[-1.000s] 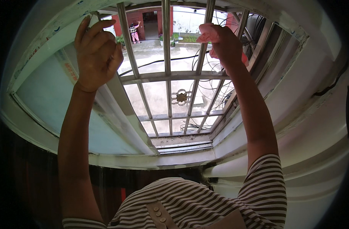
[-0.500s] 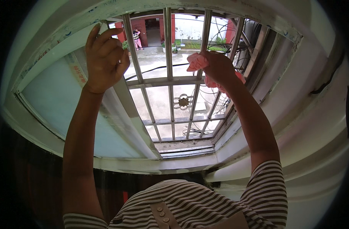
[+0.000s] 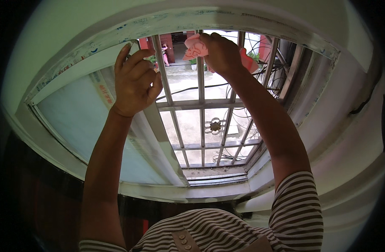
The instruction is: The person wipes the interior surface of a window with a pink cloth. They repeatedly rub the glass and frame, moving the cloth across different sections of the window.
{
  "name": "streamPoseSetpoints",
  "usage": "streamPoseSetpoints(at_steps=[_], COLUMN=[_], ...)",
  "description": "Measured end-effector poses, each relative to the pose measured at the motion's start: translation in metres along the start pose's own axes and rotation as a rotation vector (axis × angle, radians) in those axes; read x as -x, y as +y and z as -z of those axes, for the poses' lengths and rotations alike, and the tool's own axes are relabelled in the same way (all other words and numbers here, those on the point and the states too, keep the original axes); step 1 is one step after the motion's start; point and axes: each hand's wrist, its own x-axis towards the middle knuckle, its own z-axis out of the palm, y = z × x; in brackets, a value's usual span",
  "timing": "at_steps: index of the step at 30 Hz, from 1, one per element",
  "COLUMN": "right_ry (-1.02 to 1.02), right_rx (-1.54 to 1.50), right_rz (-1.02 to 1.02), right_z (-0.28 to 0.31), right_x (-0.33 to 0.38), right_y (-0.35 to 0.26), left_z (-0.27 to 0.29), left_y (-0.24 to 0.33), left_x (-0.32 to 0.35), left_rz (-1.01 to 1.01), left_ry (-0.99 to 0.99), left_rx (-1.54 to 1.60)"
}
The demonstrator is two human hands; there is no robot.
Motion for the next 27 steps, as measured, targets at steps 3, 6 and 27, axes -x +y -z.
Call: streamPoseSetpoints(at_steps=[3, 6, 27], right_ry=[0.018, 0.136, -0.288], right_rx=[0.034, 0.071, -0.129], right_rz=[-0.016, 0.045, -0.037], right_z=[-0.012, -0.020, -0.002], right_x=[0.000, 0.005, 0.067], right_y=[0.003, 0.005, -0.007], left_z=[0.000, 0.001, 0.004], left_y=[0.001, 0.002, 0.002], left_x=[-0.002, -0.003, -0.002], left_rz=[-0.007, 0.001, 0.011], left_ry=[0.000, -0.016, -0.001], left_rx=[0.006, -0.002, 0.009])
